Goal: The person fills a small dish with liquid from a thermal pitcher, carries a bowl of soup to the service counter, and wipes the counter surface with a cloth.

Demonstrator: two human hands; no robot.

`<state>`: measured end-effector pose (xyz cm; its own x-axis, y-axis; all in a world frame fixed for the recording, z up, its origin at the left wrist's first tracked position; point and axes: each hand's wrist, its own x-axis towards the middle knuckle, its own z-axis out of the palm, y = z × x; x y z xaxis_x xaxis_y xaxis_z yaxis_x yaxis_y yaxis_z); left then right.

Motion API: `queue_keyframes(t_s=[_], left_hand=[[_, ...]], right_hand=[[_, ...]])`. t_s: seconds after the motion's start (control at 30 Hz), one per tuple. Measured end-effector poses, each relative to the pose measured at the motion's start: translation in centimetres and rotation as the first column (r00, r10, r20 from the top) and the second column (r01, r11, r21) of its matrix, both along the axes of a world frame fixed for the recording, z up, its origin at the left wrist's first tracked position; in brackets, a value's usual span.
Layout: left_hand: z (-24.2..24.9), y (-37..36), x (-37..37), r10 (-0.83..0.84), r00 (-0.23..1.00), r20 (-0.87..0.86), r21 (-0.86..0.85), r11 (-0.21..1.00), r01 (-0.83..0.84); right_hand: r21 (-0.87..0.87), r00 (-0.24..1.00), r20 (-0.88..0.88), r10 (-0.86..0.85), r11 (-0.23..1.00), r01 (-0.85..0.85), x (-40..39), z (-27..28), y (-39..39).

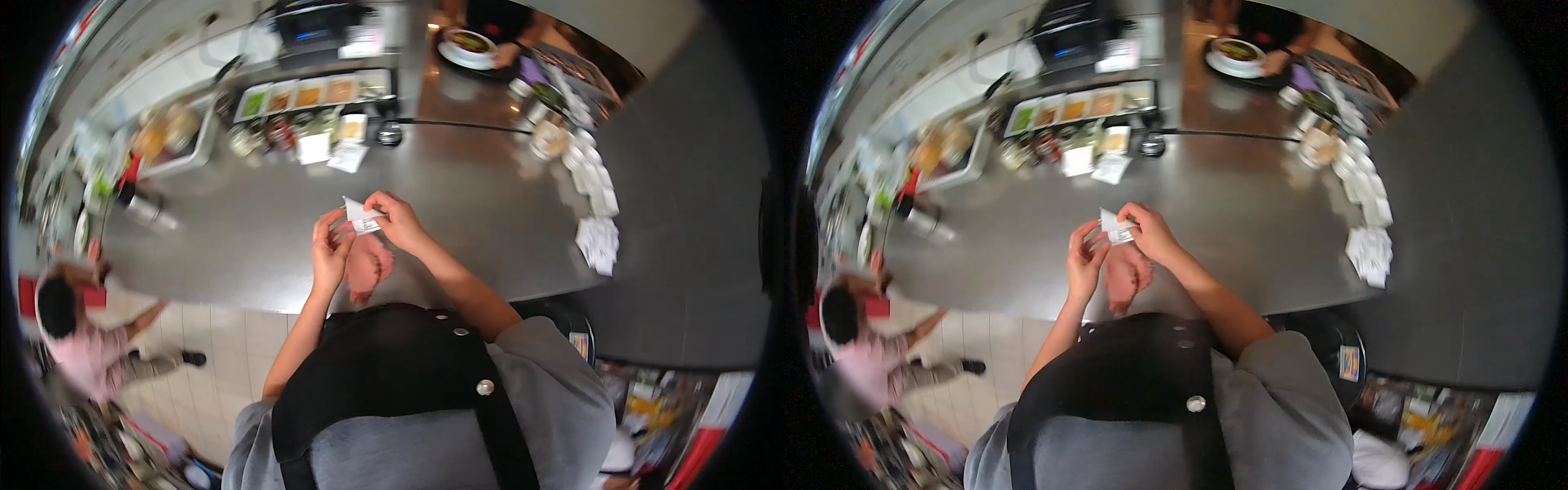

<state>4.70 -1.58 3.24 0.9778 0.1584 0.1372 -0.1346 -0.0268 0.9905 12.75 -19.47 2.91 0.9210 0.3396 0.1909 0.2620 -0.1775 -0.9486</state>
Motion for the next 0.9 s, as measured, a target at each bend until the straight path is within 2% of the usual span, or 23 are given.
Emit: queue_keyframes(t_s=[0.03, 0.07, 0.1, 0.13, 0.17, 0.2, 0.23, 0.27, 0.3, 0.33, 0.37, 0.4, 0.43, 0.47, 0.5, 0.57, 0.6, 0.63, 0.67, 0.73, 0.77, 0.83, 0.9], left_hand=[[-0.2, -0.5, 0.5, -0.032, 0.999, 0.016, 0.23, 0.973, 0.028], [-0.6, -0.9, 0.8, -0.056, 0.998, 0.038, 0.446, 0.894, 0.033], [-0.9, -1.2, 0.9, -0.127, 0.99, 0.064, 0.566, 0.821, 0.069], [-1.6, -1.2, 1.0, -0.158, 0.985, 0.067, 0.567, 0.819, 0.093], [-2.8, -1.0, 0.9, -0.295, 0.955, 0.024, 0.769, 0.616, 0.171], [-4.3, -0.9, 0.8, -0.408, 0.912, -0.046, 0.91, 0.36, 0.207], [-5.8, -0.8, 0.3, -0.429, 0.893, -0.136, 0.919, 0.283, 0.276], [-6.1, -1.1, 0.1, -0.438, 0.889, -0.132, 0.92, 0.278, 0.274], [-6.3, -1.5, -0.1, -0.416, 0.902, -0.115, 0.92, 0.299, 0.255], [-6.4, -1.6, -0.1, -0.382, 0.919, -0.096, 0.92, 0.32, 0.229], [-6.5, -1.5, 0.0, -0.384, 0.918, -0.101, 0.912, 0.333, 0.24], [-6.4, -1.5, 0.0, -0.361, 0.928, -0.092, 0.914, 0.338, 0.222], [-6.1, -1.5, 0.0, -0.37, 0.923, -0.11, 0.905, 0.345, 0.247], [-5.9, -1.5, 0.0, -0.382, 0.915, -0.129, 0.896, 0.351, 0.273], [-6.3, -1.4, 0.0, -0.38, 0.917, -0.124, 0.898, 0.35, 0.266], [-5.8, -1.6, -0.1, -0.364, 0.922, -0.13, 0.898, 0.35, 0.265], [-5.5, -1.7, -0.1, -0.363, 0.921, -0.139, 0.896, 0.35, 0.274], [-5.5, -1.7, -0.1, -0.353, 0.923, -0.156, 0.898, 0.339, 0.281], [-5.5, -1.8, -0.1, -0.335, 0.931, -0.147, 0.9, 0.345, 0.266], [-5.5, -1.8, -0.2, -0.347, 0.928, -0.137, 0.9, 0.348, 0.263], [-5.5, -1.7, -0.2, -0.334, 0.932, -0.139, 0.895, 0.36, 0.263], [-5.2, -1.8, -0.2, -0.331, 0.931, -0.155, 0.889, 0.365, 0.278], [-5.2, -1.9, -0.2, -0.338, 0.927, -0.163, 0.888, 0.359, 0.287]], right_hand=[[-0.112, 0.984, 0.167, -0.061, 0.99, 0.08, 0.5, -1.1, -1.8], [-0.187, 0.932, 0.177, -0.316, 0.919, 0.347, 0.8, -2.5, -4.1], [-0.114, 0.903, -0.028, -0.428, 0.899, 0.422, 0.5, 0.1, -7.1], [-0.077, 0.864, 0.091, -0.496, 0.861, 0.503, 0.8, -0.1, -10.7], [-0.03, 0.806, 0.134, -0.577, 0.81, 0.585, 0.7, 0.2, -14.3], [-0.122, 0.74, 0.009, -0.672, 0.734, 0.668, -0.1, 2.1, -17.8], [-0.184, 0.672, 0.098, -0.734, 0.65, 0.737, -0.7, 1.9, -21.7], [-0.195, 0.597, 0.035, -0.801, 0.581, 0.79, -1.3, 2.5, -25.5], [-0.258, 0.551, 0.103, -0.828, 0.513, 0.819, -2.1, 2.2, -29.6], [-0.26, 0.468, 0.33, -0.82, 0.398, 0.88, -1.6, -1.8, -35.8], [-0.217, 0.44, 0.167, -0.883, 0.402, 0.889, -2.4, -2.6, -40.4], [-0.064, 0.419, -0.064, -0.905, 0.423, 0.904, -4.0, -0.3, -42.4], [-0.169, 0.286, 0.163, -0.944, 0.259, 0.951, -4.0, -3.5, -48.6], [-0.103, 0.147, 0.17, -0.974, 0.131, 0.986, -4.7, -2.6, -50.3], [0.045, 0.077, 0.018, -0.997, 0.078, 0.996, -4.9, -2.8, -52.5], [0.207, -0.002, -0.165, -0.986, -0.036, 0.978, -5.0, -5.3, -57.0], [0.116, -0.089, -0.163, -0.983, -0.108, 0.987, -5.3, -5.5, -57.5], [0.067, -0.141, -0.159, -0.977, -0.153, 0.986, -5.2, -7.8, -59.5], [-0.128, -0.148, -0.147, -0.978, -0.129, 0.983, -5.5, -9.0, -61.0], [-0.116, -0.147, -0.168, -0.975, -0.129, 0.985, -5.1, -11.8, -62.9], [-0.081, -0.114, -0.164, -0.98, -0.102, 0.991, -5.1, -11.1, -61.6], [-0.1, -0.124, -0.015, -0.992, -0.122, 0.987, -5.3, -10.5, -60.7], [-0.26, -0.123, 0.473, -0.872, -0.272, 0.926, -5.8, -8.8, -58.7]])
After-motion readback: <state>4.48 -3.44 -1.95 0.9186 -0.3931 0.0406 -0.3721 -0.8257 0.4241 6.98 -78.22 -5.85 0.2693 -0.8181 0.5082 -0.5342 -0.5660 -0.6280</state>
